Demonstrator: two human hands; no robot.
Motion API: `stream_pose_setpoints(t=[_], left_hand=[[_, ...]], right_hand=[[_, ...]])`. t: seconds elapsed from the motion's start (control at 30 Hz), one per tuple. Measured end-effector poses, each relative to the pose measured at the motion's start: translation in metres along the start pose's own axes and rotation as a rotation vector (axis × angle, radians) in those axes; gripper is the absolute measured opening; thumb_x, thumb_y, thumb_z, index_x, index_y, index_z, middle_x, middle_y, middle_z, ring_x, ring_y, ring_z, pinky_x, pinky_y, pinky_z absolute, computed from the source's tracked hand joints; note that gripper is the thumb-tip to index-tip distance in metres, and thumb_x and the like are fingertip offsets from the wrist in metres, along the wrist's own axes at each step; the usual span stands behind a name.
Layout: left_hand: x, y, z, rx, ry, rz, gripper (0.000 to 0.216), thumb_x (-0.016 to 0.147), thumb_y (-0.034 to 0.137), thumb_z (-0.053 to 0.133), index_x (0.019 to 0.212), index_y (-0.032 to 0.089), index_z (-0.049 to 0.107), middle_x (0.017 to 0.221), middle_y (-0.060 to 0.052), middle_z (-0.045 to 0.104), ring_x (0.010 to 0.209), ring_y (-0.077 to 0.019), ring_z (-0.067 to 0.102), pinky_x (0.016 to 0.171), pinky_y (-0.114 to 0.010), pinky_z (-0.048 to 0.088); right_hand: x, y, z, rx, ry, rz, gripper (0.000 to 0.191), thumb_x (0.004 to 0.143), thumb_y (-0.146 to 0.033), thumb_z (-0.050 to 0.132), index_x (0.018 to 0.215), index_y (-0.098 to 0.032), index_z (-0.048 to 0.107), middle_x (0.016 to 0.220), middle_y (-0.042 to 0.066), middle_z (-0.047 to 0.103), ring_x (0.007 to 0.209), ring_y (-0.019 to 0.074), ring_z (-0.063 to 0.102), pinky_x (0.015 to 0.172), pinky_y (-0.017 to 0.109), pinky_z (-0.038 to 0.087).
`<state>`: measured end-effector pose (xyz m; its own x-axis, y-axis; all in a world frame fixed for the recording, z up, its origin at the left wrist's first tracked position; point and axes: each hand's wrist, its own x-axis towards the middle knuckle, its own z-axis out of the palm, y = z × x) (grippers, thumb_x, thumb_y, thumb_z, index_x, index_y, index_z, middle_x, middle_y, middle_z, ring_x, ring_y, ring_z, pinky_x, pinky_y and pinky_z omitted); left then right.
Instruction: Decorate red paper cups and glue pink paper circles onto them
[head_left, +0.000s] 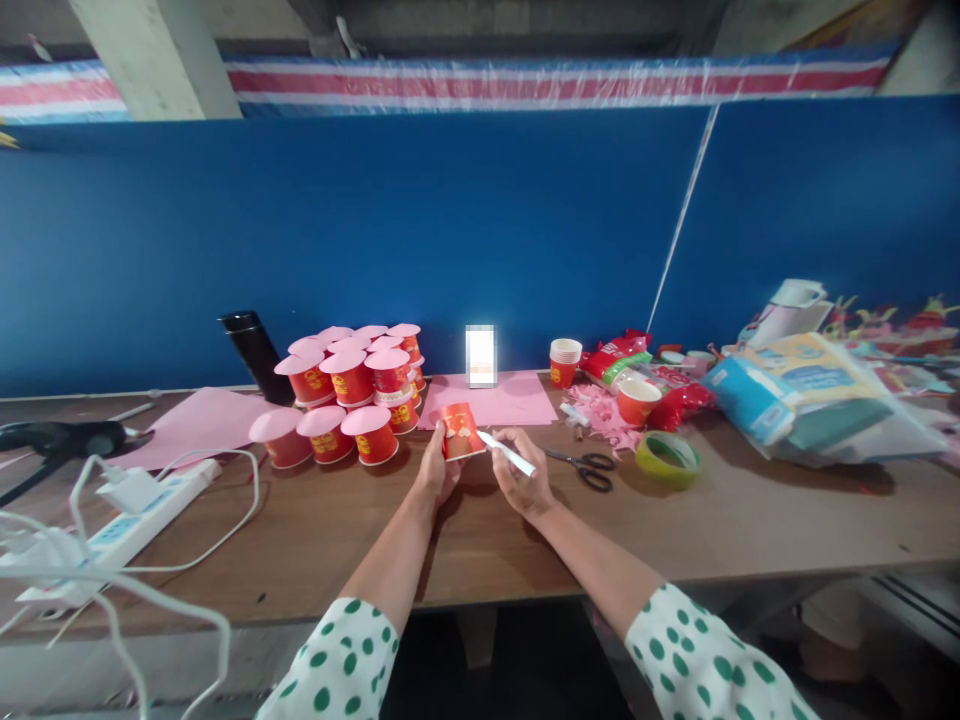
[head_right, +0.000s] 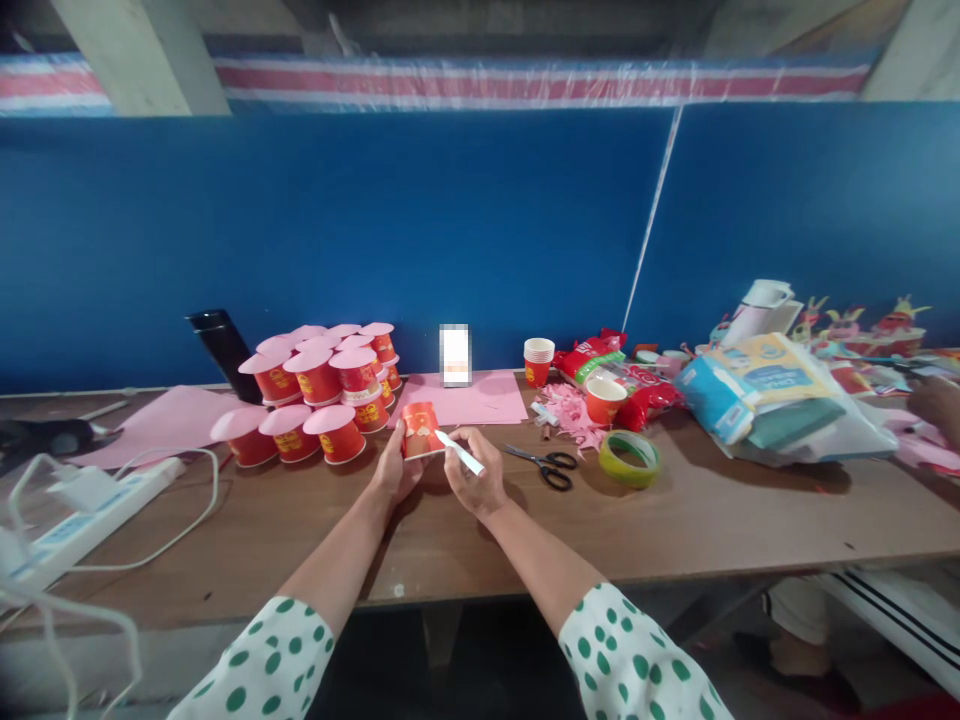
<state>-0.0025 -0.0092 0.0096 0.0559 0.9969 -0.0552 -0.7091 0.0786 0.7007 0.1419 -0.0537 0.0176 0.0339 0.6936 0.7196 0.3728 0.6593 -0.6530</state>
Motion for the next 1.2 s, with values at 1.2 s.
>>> stream_pose_setpoints(t=[1.2], left_hand=[[0.0012, -0.0026, -0.0006, 0.043, -0.009, 0.001, 0.035, 0.083, 0.048, 0.058, 0.083, 0.013, 0.061, 0.075, -0.005, 0.068, 0.066, -0.0147, 0.064, 0.071, -0.027, 0.051]], right_hand=[[-0.0012, -0.0004, 0.0036, 0.002, -0.122, -0.004, 0.012, 0.086, -0.027, 0.050, 0.087, -0.021, 0.060, 0.076, 0.002, 0.065, 0.063, 0.0143, 0.059, 0.054, 0.023, 0.046]])
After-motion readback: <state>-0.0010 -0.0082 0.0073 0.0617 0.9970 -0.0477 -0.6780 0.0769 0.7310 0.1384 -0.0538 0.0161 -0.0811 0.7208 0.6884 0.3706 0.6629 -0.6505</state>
